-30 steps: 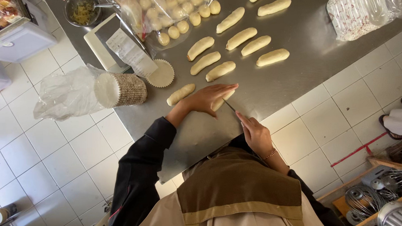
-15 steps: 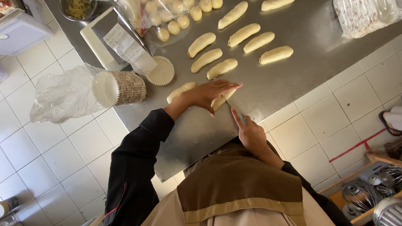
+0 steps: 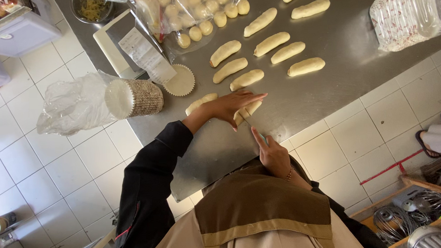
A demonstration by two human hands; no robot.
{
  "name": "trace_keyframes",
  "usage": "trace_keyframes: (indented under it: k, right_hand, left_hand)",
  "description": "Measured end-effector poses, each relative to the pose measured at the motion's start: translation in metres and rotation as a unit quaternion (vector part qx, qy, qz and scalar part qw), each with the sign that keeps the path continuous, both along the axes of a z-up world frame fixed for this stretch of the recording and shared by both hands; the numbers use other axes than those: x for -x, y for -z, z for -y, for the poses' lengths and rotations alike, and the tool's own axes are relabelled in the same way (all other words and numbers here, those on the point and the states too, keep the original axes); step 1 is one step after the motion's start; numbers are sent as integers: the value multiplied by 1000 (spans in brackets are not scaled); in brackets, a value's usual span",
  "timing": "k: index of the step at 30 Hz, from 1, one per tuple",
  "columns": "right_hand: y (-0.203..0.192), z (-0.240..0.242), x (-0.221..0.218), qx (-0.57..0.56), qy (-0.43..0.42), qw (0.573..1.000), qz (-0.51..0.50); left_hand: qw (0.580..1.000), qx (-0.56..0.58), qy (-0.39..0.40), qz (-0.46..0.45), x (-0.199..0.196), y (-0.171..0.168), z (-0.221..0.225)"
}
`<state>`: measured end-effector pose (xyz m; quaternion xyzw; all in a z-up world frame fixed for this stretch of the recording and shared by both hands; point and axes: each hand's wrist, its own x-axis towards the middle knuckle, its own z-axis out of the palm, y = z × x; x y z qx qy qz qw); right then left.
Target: The person uses a knife to make diagonal scores across several long pieces of dough on a metal table and then folds a scored dough piece into a circular flower shape.
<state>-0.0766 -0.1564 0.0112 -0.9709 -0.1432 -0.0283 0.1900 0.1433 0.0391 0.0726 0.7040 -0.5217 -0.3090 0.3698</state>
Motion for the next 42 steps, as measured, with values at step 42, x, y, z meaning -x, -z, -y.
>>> trace_keyframes:
  k: [42]
  right_hand:
    - [-12, -11, 10, 2, 2, 1000, 4]
  left_hand:
    - [1000, 19, -17, -7, 1, 17, 0]
